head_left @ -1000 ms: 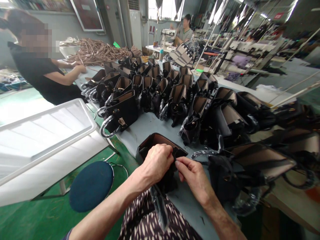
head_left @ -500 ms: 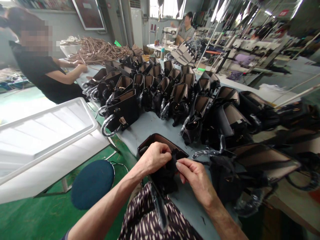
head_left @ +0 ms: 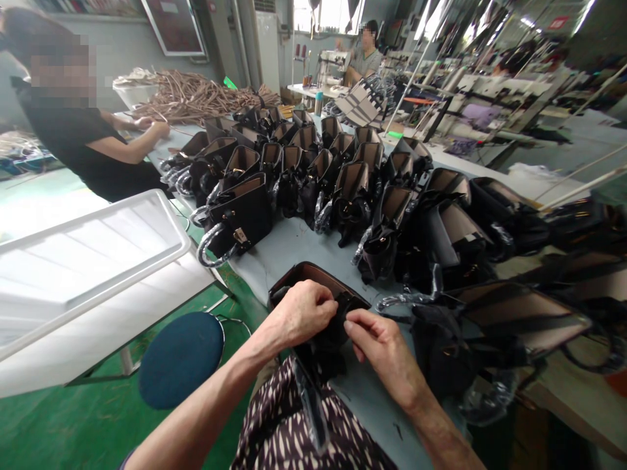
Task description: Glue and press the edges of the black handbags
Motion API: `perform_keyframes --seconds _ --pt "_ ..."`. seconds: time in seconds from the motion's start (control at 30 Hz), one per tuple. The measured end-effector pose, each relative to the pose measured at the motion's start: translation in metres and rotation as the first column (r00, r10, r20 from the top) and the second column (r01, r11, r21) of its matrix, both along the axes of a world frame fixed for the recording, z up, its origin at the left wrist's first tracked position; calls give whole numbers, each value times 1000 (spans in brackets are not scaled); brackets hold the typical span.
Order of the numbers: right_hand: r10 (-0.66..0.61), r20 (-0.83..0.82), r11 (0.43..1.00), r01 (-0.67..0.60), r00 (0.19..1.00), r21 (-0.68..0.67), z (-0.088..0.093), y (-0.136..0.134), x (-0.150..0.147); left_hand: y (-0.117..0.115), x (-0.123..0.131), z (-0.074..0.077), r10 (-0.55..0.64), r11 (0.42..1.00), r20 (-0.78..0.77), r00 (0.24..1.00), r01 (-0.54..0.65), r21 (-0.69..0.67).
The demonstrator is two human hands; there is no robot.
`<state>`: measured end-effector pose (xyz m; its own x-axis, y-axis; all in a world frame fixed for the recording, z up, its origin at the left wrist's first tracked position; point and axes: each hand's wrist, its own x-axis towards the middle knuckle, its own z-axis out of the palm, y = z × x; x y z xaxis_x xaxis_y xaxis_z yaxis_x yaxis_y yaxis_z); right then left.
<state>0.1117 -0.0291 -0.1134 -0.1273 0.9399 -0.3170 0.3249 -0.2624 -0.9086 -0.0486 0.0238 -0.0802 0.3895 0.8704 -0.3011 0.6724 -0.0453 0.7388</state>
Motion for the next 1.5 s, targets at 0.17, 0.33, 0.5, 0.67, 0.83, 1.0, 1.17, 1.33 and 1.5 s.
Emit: perform_keyframes --seconds 0.17,0.33,0.5,0.67,0.83,1.0,1.17,1.33,1.5 --pt "5 5 1000 -5 1000 9 1 2 1 -2 0 -4 10 997 107 994 -18 76" --pt "19 4 999 -19 1000 40 3 2 1 -7 7 -9 -39 989 146 988 18 146" --pt "32 -35 995 -29 999 92 4 2 0 -7 7 -9 -103 988 127 987 87 126" --pt "18 -11 992 -17 1000 123 -3 2 0 0 2 -8 -176 984 117 977 172 48" --pt "34 104 962 -61 994 264 -1 1 7 6 7 -4 -178 979 -25 984 180 99" --pt "-154 245 782 -33 957 622 0 10 21 6 11 0 -131 987 -70 989 137 87" --pt "-107 338 739 -153 935 656 -7 20 27 6 12 -2 -125 986 -79 989 133 96" --pt "-88 423 691 -250 902 678 -12 23 23 7 13 -3 -131 986 -115 985 142 89" --pt "-111 485 644 -309 868 700 -14 27 20 9 10 -4 -150 984 -110 983 159 77"
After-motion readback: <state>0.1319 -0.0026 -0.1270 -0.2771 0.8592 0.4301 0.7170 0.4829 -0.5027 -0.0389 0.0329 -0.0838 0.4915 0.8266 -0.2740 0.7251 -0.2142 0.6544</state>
